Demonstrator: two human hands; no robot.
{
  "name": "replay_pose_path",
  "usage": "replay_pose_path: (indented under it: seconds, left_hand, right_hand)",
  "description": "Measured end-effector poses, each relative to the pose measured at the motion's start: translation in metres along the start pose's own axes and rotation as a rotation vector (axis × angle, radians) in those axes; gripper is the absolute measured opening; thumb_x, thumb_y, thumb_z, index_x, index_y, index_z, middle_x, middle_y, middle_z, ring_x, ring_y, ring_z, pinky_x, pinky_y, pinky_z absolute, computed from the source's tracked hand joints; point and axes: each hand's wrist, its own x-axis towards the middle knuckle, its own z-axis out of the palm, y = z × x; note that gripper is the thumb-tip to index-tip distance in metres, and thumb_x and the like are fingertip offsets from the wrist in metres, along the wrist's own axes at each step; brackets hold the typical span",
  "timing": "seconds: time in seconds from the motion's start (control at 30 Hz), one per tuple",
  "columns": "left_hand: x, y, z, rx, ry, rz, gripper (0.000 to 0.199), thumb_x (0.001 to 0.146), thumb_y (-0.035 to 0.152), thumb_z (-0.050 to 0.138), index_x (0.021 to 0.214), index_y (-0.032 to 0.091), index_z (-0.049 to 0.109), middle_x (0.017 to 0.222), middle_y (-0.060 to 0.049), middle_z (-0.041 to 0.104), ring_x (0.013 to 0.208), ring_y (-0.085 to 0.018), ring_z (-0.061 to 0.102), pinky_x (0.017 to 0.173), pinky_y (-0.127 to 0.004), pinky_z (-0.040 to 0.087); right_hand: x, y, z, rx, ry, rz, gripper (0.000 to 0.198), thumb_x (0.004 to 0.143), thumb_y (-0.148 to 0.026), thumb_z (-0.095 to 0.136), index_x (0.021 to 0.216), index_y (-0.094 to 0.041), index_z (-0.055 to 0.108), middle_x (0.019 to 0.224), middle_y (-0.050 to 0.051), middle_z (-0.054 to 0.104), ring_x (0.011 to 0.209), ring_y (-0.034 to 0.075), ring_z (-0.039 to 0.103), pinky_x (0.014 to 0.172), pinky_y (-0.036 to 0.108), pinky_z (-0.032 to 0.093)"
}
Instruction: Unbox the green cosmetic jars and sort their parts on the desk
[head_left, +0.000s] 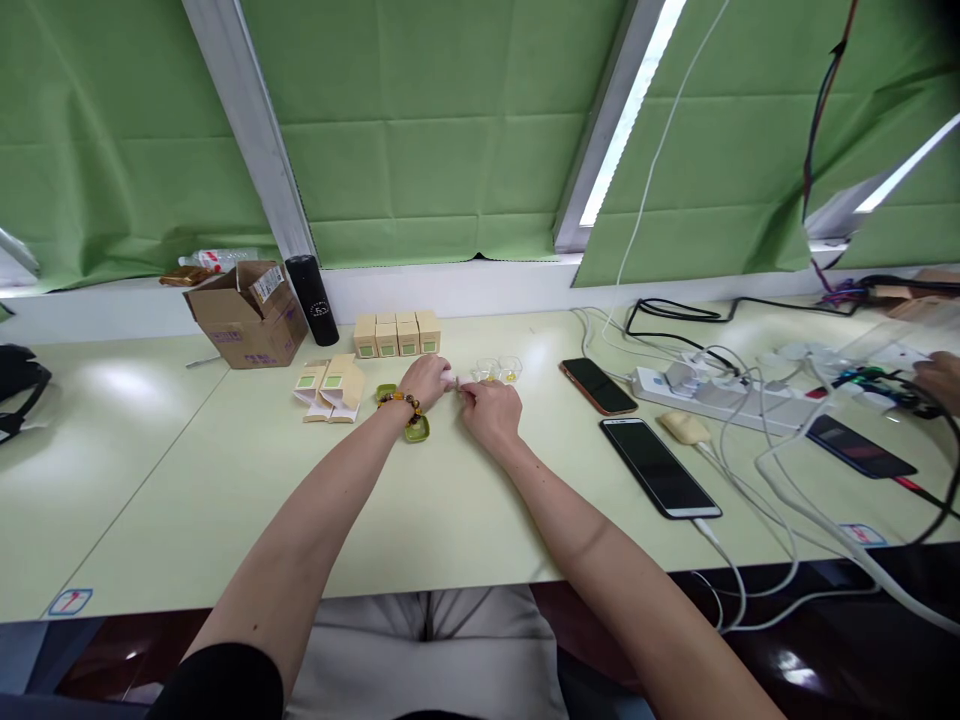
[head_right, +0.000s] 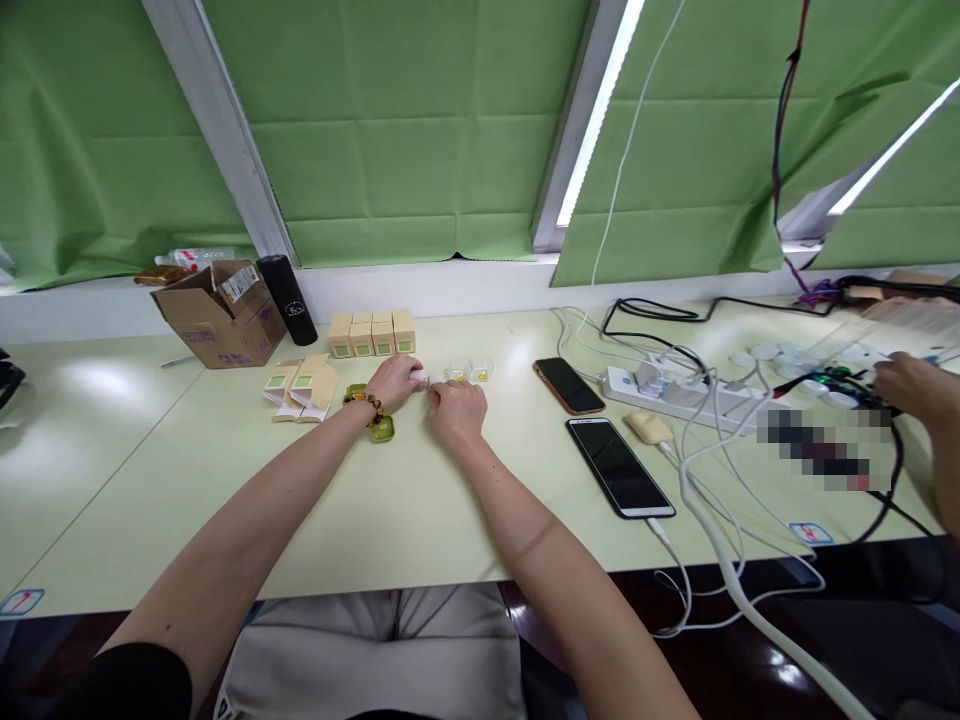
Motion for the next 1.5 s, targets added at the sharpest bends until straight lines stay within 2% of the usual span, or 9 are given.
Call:
replay_pose_path:
  seconds: [0.17, 0.37, 0.47, 0.6, 0.9, 1.3, 1.5]
  left_hand:
    - [-0.001, 0.002, -0.002, 0.032, -0.014, 0.008, 0.018, 0.087, 0.026, 0.073, 0.102, 0.017, 0.077, 0.112, -0.014, 0.074, 0.104, -0.028, 0.066, 0.087, -0.037, 0.049]
    - [-0.002, 0.004, -0.003, 0.055, -0.019, 0.014, 0.017, 0.088, 0.027, 0.070, 0.101, 0.017, 0.077, 0.110, -0.014, 0.073, 0.102, -0.027, 0.065, 0.084, -0.036, 0.048]
    - [-0.001, 0.004, -0.003, 0.064, -0.026, 0.017, 0.013, 0.088, 0.027, 0.069, 0.093, 0.017, 0.076, 0.103, -0.013, 0.073, 0.095, -0.026, 0.065, 0.080, -0.035, 0.048]
    - [-0.001, 0.003, -0.004, 0.077, -0.037, 0.010, 0.010, 0.087, 0.025, 0.069, 0.083, 0.017, 0.073, 0.093, -0.011, 0.072, 0.088, -0.024, 0.064, 0.077, -0.033, 0.047]
    - [-0.002, 0.004, -0.009, 0.083, -0.043, 0.001, 0.013, 0.087, 0.020, 0.065, 0.076, 0.018, 0.071, 0.090, -0.011, 0.071, 0.083, -0.023, 0.062, 0.073, -0.033, 0.046]
    - [-0.003, 0.002, -0.008, 0.096, -0.043, 0.011, 0.014, 0.087, 0.021, 0.063, 0.074, 0.019, 0.068, 0.086, -0.011, 0.071, 0.081, -0.023, 0.061, 0.072, -0.034, 0.044]
    - [-0.003, 0.002, -0.008, 0.106, -0.042, 0.000, 0.011, 0.087, 0.020, 0.064, 0.078, 0.019, 0.069, 0.089, -0.011, 0.073, 0.084, -0.023, 0.064, 0.072, -0.033, 0.045]
  right_hand:
    - [0.001, 0.001, -0.001, -0.019, 0.003, -0.023, 0.036, 0.099, -0.017, 0.048, 0.115, -0.026, 0.079, 0.105, 0.009, 0.079, 0.101, 0.027, 0.064, 0.084, 0.039, 0.042]
    - [0.002, 0.000, 0.001, -0.056, -0.066, -0.024, 0.042, 0.098, -0.015, 0.050, 0.136, -0.028, 0.064, 0.113, 0.011, 0.074, 0.104, 0.029, 0.063, 0.083, 0.038, 0.041]
    - [0.002, -0.001, 0.001, -0.071, -0.096, -0.013, 0.045, 0.099, -0.017, 0.051, 0.142, -0.028, 0.058, 0.113, 0.013, 0.072, 0.105, 0.030, 0.063, 0.082, 0.038, 0.042]
    - [0.002, -0.002, 0.002, -0.079, -0.123, -0.021, 0.048, 0.100, -0.019, 0.050, 0.147, -0.028, 0.053, 0.113, 0.014, 0.071, 0.109, 0.032, 0.062, 0.081, 0.038, 0.043]
    - [0.002, -0.001, 0.008, -0.112, -0.139, -0.058, 0.058, 0.100, -0.025, 0.051, 0.158, -0.023, 0.042, 0.123, 0.019, 0.068, 0.115, 0.035, 0.057, 0.086, 0.041, 0.045]
    - [0.001, -0.004, 0.006, -0.143, -0.165, -0.064, 0.061, 0.102, -0.031, 0.047, 0.162, -0.021, 0.036, 0.126, 0.021, 0.066, 0.118, 0.037, 0.055, 0.090, 0.044, 0.044]
    - [0.001, -0.006, 0.006, -0.187, -0.191, -0.053, 0.064, 0.104, -0.035, 0.044, 0.165, -0.023, 0.031, 0.128, 0.018, 0.064, 0.120, 0.035, 0.054, 0.093, 0.043, 0.044]
